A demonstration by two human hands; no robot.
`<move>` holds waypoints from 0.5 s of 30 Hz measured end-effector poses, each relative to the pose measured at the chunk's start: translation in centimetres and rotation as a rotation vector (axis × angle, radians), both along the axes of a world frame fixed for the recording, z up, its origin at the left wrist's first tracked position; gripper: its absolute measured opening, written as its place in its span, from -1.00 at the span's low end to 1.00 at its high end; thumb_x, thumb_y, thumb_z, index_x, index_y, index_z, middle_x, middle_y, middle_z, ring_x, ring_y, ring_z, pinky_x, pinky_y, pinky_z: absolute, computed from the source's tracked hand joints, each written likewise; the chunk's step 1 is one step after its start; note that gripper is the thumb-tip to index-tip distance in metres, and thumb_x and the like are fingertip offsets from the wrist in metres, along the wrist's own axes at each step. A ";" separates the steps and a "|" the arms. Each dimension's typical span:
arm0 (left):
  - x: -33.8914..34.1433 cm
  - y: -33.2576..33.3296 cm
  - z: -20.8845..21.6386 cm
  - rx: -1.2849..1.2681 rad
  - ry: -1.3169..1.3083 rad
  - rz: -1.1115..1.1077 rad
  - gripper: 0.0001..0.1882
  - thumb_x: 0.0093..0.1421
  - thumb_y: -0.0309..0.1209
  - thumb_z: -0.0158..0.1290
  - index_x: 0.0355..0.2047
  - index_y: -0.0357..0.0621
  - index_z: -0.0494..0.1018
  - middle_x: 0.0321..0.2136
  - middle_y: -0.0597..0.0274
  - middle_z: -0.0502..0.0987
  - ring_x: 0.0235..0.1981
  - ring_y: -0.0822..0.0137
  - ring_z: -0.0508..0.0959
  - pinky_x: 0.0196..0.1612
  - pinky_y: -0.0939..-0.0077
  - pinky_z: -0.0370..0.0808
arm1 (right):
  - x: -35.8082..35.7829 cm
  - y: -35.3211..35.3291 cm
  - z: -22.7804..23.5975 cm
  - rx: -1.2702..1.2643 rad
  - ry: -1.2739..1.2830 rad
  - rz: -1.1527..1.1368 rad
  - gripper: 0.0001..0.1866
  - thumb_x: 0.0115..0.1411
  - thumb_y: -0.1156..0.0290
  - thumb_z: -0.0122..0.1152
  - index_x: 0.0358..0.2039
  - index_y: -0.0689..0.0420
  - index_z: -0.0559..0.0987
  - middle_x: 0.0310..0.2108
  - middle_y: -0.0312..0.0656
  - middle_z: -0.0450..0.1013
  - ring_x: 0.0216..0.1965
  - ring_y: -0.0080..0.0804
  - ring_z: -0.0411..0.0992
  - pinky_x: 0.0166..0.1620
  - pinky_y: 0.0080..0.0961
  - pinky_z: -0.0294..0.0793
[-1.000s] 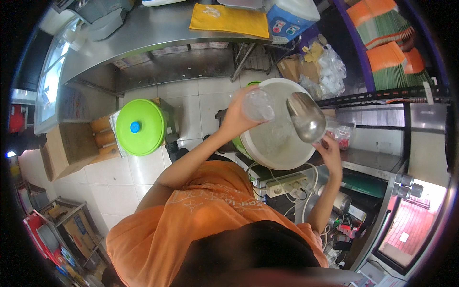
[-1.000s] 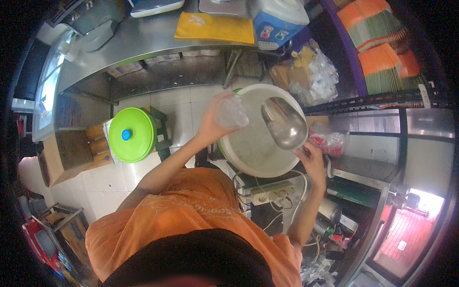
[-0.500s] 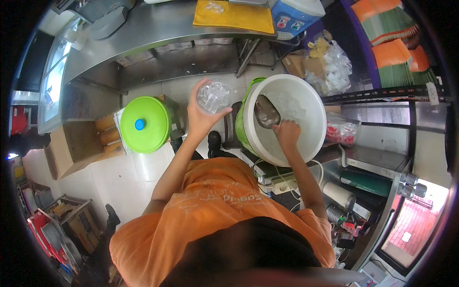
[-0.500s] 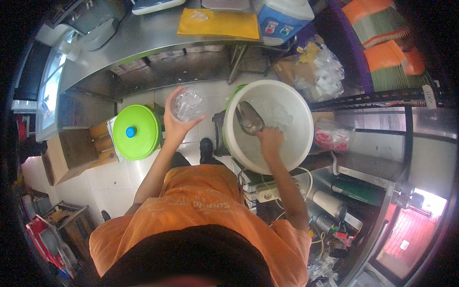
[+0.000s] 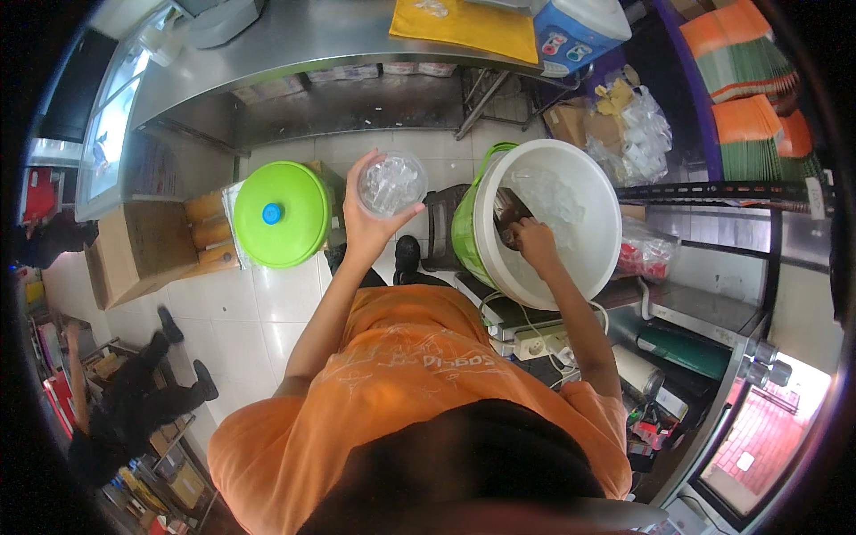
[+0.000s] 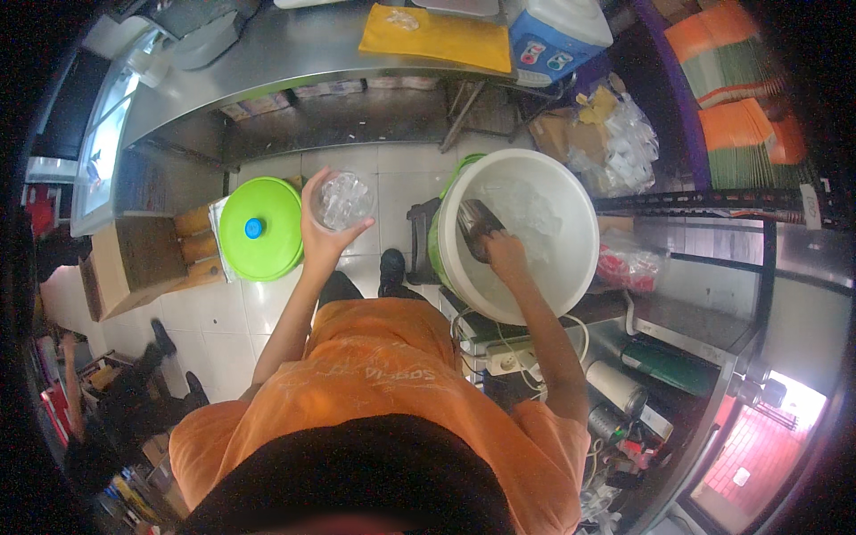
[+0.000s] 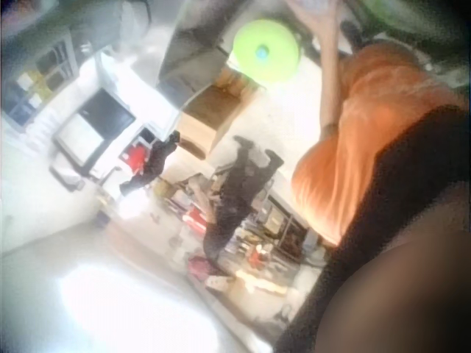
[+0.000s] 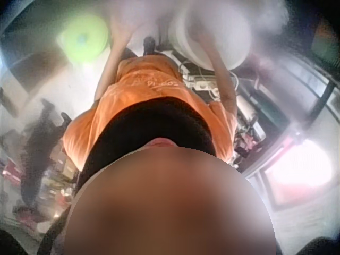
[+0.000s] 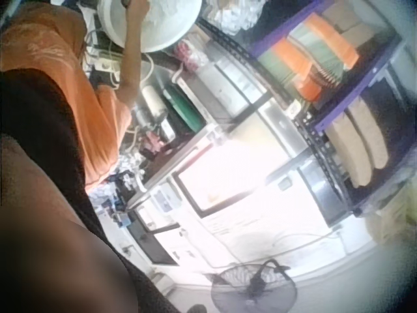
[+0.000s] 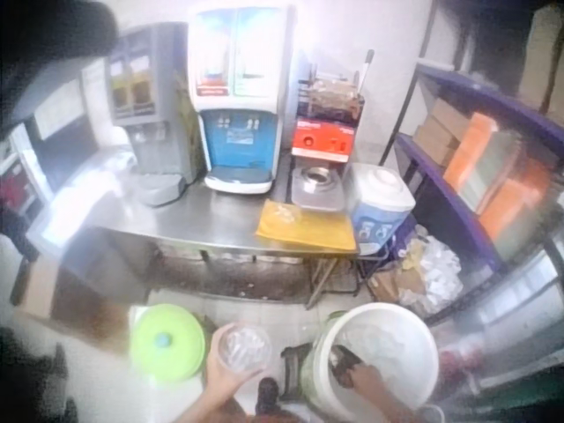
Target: The person assembles black plastic takeout containers by placing inserts into trays and adding lids. They then scoop ice into a clear cup and pour a brown liquid from a refrigerator container into the cup.
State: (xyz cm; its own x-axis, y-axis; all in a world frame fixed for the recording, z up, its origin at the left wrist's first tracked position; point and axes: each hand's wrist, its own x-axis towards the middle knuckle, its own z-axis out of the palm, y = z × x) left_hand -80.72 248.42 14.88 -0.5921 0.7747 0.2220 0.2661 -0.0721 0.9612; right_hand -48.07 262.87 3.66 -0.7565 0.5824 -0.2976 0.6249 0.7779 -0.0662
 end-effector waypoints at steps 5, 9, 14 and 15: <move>-0.3 -0.3 -0.5 -0.001 -0.005 0.013 0.04 -0.32 -0.34 0.51 0.18 -0.20 0.19 0.02 0.04 0.41 0.06 0.20 0.43 0.16 0.32 0.35 | -0.8 -0.2 0.7 -0.282 0.219 -0.277 -0.65 0.09 0.48 0.16 -0.07 0.15 0.56 -0.33 -0.06 0.56 -0.31 -0.12 0.52 -0.22 -0.27 0.48; -0.6 -0.3 -0.7 0.038 0.021 0.024 0.06 -0.34 -0.32 0.52 0.18 -0.22 0.19 0.02 0.04 0.41 0.06 0.20 0.43 0.16 0.32 0.34 | -1.5 -0.2 0.5 -0.557 0.457 -0.483 -0.63 0.15 0.44 0.21 -0.01 0.23 0.54 -0.35 -0.01 0.58 -0.37 -0.30 0.53 -0.23 -0.46 0.47; -1.0 -0.8 -0.7 0.042 -0.046 0.024 0.07 -0.35 -0.36 0.50 0.19 -0.22 0.18 0.06 0.05 0.38 0.11 0.19 0.38 0.21 0.29 0.29 | -0.7 -0.2 -0.1 -0.469 0.415 -0.349 -0.67 0.10 0.47 0.26 -0.10 0.29 0.58 -0.37 0.03 0.57 -0.37 -0.40 0.50 -0.22 -0.48 0.47; -1.1 -1.1 -0.6 0.051 -0.038 0.046 0.07 -0.36 -0.35 0.51 0.19 -0.22 0.18 0.07 0.05 0.38 0.11 0.19 0.38 0.20 0.29 0.30 | -0.5 -0.3 -0.1 -0.457 0.409 -0.369 -0.69 0.08 0.49 0.27 -0.13 0.30 0.59 -0.37 0.02 0.57 -0.36 -0.38 0.51 -0.22 -0.48 0.47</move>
State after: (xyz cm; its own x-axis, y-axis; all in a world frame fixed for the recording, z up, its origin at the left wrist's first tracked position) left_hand -81.85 247.35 14.24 -0.6358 0.7343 0.2377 0.2342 -0.1099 0.9660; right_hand -48.55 262.60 3.51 -0.6372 0.7067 -0.3075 0.6973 0.3587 -0.6205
